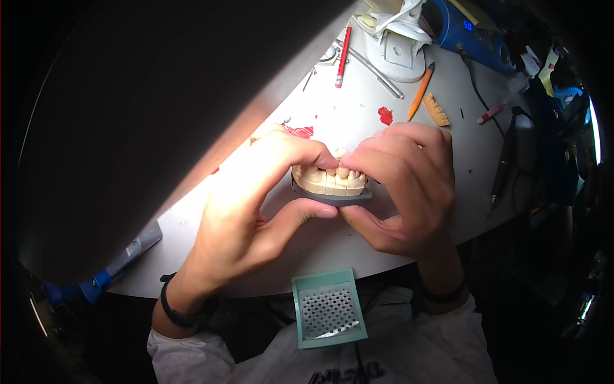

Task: Assembling, checking the fit, and refining dental molds using a rotary tool.

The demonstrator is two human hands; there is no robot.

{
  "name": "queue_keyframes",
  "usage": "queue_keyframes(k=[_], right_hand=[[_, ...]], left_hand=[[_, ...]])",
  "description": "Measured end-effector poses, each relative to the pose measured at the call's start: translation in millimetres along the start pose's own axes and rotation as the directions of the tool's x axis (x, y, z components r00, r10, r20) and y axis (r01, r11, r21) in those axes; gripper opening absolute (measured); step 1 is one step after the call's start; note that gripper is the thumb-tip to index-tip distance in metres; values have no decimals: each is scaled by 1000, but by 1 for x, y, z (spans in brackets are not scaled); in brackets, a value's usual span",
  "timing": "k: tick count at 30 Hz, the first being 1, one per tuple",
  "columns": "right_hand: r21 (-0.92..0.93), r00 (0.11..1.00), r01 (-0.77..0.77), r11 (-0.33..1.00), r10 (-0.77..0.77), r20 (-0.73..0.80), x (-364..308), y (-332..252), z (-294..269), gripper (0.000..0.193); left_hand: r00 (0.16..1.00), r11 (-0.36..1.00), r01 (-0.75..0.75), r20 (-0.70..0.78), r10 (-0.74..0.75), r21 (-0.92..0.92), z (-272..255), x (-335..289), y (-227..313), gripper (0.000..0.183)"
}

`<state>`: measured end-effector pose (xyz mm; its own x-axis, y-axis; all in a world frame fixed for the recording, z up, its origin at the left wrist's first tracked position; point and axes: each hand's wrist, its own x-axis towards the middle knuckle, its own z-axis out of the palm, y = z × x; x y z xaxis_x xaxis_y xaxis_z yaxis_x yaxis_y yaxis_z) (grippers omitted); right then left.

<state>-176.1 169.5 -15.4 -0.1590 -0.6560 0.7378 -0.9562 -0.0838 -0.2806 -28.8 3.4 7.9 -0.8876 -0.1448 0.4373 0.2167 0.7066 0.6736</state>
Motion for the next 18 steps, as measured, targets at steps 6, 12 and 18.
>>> queue_keyframes(k=[6, 12, 18], right_hand=[[-30, 1000, 14, 999, -13, 10, 0, 0, -3, 44], [-21, 1000, 14, 1000, -13, 5, -1, 0, -3, 42], [-41, 1000, 5, 999, -4, 13, -2, 0, -1, 41]], left_hand=[[1000, 996, 27, 5, -27, -89, 1, -1, -3, 44], [998, 987, 47, 55, -39, -153, 3, -7, -9, 52], [993, 998, 56, 103, -52, -36, -2, -2, -2, 49]])
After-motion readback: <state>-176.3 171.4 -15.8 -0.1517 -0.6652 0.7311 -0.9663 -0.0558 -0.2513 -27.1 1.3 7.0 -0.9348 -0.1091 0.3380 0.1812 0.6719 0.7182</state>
